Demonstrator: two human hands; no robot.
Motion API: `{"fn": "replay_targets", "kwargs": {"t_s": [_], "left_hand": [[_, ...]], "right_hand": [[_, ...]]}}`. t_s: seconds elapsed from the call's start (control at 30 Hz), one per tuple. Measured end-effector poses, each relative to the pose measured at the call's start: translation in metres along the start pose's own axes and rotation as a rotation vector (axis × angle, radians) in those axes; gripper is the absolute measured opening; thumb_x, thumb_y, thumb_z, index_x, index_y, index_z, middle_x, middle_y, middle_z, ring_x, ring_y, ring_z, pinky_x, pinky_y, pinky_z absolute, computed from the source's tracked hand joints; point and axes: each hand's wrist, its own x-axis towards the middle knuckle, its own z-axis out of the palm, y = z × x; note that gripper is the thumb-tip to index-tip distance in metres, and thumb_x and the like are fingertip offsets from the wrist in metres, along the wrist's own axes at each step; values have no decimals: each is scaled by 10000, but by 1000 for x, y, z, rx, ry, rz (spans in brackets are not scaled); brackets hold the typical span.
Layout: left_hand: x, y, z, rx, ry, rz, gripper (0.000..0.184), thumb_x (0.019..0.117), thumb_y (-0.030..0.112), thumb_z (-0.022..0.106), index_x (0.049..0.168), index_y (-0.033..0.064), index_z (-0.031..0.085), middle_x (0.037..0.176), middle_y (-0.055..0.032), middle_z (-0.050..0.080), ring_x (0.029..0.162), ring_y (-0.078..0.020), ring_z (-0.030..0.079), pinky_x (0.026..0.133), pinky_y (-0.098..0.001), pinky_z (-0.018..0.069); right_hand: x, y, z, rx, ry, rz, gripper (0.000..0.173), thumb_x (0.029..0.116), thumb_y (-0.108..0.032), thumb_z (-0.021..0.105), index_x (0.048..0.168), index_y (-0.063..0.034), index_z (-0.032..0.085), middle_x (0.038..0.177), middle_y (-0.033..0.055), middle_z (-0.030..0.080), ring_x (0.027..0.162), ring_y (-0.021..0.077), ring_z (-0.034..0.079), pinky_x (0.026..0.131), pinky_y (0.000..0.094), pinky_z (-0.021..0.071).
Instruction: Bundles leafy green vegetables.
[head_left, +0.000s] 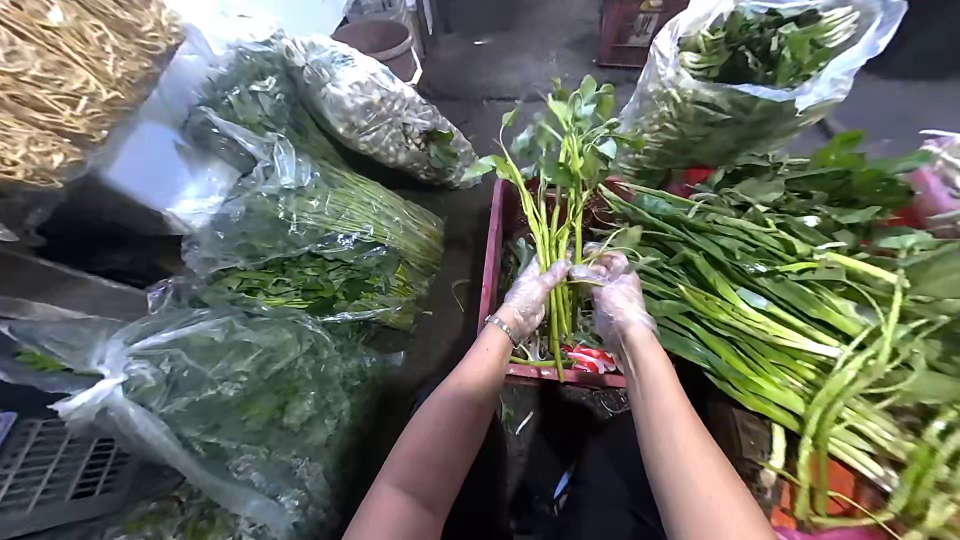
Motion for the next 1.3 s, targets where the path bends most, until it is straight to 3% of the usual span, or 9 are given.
{"fn": "replay_targets", "kwargs": {"t_s": [0.1, 0.37, 0.5, 0.67, 0.9, 1.07, 1.17, 1.23, 1.3], "left_hand": [[0, -1, 2, -50, -16, 8, 505, 1061, 145, 539, 1531, 141, 353, 1317, -106, 601, 1099, -179, 626, 942, -363, 532], [9, -11, 8, -56, 203, 36, 468, 1012, 198, 643, 1444, 125, 479, 1230, -96, 654, 1060, -186, 646, 909, -395, 548], [7, -16, 13, -51, 211, 78, 501, 1004, 188, 660, 1468, 138, 477, 1303, -84, 633, 1118, -179, 629, 937, -393, 541], [11, -9, 8, -192, 239, 91, 374, 1012, 171, 632, 1377, 121, 569, 1226, -67, 674, 1067, -166, 655, 900, -369, 560], [15, -6, 5, -160, 338, 79, 282, 1022, 140, 611, 1295, 87, 569, 999, -60, 663, 852, -137, 645, 770, -313, 560], [21, 3, -15, -139, 335, 147, 278, 1056, 146, 545, 1316, 48, 545, 1031, -81, 699, 886, -162, 684, 801, -341, 577], [22, 13, -33, -209, 282, 186, 342, 1068, 155, 529, 1395, 68, 480, 1108, -74, 681, 973, -171, 695, 899, -357, 584], [15, 12, -37, -171, 232, 190, 296, 1063, 154, 537, 1346, 66, 528, 1125, -74, 695, 996, -165, 694, 884, -343, 585], [13, 12, -36, -120, 160, 205, 291, 1058, 162, 534, 1337, 82, 559, 1176, -62, 699, 1048, -149, 669, 895, -331, 561]], "right_hand": [[0, 1, -2, 15, -21, 2, 306, 966, 7, 632, 1266, -48, 611, 1095, 68, 674, 859, 120, 654, 747, 307, 572], [-8, 11, -6, 13, -158, -53, 525, 945, -86, 696, 1432, -75, 498, 1092, 81, 674, 914, 125, 659, 830, 334, 570], [-9, 12, 12, 114, 34, 81, 349, 951, -243, 741, 1235, -98, 599, 1025, 66, 663, 902, 148, 623, 833, 388, 533], [-4, 24, 27, 226, 79, -166, 106, 977, -167, 689, 1007, -76, 643, 920, 17, 673, 839, 96, 640, 790, 324, 560], [-5, 9, 30, 232, -45, -141, 323, 971, -37, 655, 1285, -15, 582, 1057, 47, 681, 843, 91, 656, 793, 285, 576], [-21, -2, 14, -34, -172, -29, 130, 966, -48, 676, 1079, 10, 698, 980, 60, 723, 788, 89, 678, 740, 275, 589], [-18, 2, -20, -281, -168, -61, 198, 981, -88, 668, 1166, -17, 679, 1041, 83, 726, 856, 135, 703, 789, 314, 603], [1, -1, -43, -807, -286, 25, 542, 1001, -201, 668, 1502, -83, 497, 1313, 193, 651, 1163, 324, 658, 1006, 528, 520], [12, -7, -44, -1009, -309, 24, 665, 993, -324, 675, 1556, -74, 425, 1435, 265, 547, 1318, 461, 532, 1069, 677, 407]]}}
